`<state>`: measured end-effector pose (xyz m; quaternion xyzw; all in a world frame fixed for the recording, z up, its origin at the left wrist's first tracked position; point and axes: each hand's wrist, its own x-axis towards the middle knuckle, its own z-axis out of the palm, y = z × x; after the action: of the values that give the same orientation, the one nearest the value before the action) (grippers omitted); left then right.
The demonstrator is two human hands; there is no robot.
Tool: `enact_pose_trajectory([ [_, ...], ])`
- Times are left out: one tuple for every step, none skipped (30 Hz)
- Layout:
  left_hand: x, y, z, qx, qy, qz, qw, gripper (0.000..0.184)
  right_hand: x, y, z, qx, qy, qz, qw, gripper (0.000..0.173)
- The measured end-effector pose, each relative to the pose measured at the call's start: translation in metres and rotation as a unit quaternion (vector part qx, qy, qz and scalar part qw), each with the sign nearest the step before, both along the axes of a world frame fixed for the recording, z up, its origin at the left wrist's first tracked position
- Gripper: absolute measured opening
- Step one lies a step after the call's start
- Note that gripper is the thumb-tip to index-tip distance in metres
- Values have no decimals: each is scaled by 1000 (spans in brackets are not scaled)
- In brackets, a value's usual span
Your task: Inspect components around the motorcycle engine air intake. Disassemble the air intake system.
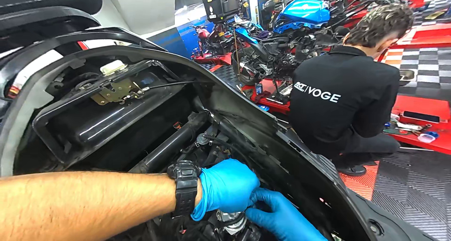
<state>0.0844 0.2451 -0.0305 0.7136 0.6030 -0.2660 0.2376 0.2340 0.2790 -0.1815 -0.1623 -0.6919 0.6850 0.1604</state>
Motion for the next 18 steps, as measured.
enact_pose_trajectory([
  [-1,0,-1,1,-3,-1,1000,15,1,1,0,9,-6,7,1000,14],
  [-2,0,-1,3,-6,1,1000,15,2,2,0,13,-10,12,1000,15],
  [-3,-1,-1,8,-7,2,1000,15,2,3,0,12,-11,16,1000,16],
  [-3,-1,-1,12,-9,3,1000,15,3,4,-1,11,-11,19,1000,17],
  [-4,0,0,12,-7,6,1000,15,3,6,-1,9,-11,23,1000,18],
  [-3,1,1,10,-5,9,1000,15,4,7,0,10,-13,27,999,18],
  [-3,2,2,3,-4,12,1000,15,4,7,2,14,-17,27,999,18],
  [-3,2,2,-4,-3,11,1000,16,4,7,3,22,-22,24,999,19],
  [-2,2,2,-6,1,5,1000,18,3,5,4,32,-24,19,999,19],
  [-2,0,1,-5,4,-4,1000,22,2,4,3,41,-20,11,999,19],
  [-1,-1,0,-4,7,-9,1000,27,1,2,3,50,-14,5,999,20],
  [-1,-2,-2,-5,10,-10,1000,31,1,1,2,52,-9,2,999,20],
  [0,-3,-3,-7,16,-7,1000,32,0,1,2,47,-6,2,999,19],
  [0,-4,-4,-11,23,0,1000,33,0,2,1,36,-2,2,999,18],
  [1,-4,-4,-19,29,13,999,34,-1,3,0,25,3,4,1000,16],
  [1,-4,-5,-31,35,31,998,35,-1,4,0,17,5,8,1000,15],
  [2,-4,-5,-45,37,54,997,36,0,6,0,8,4,13,1000,15],
  [2,-3,-4,-55,34,80,995,36,1,7,0,0,4,19,1000,14],
])
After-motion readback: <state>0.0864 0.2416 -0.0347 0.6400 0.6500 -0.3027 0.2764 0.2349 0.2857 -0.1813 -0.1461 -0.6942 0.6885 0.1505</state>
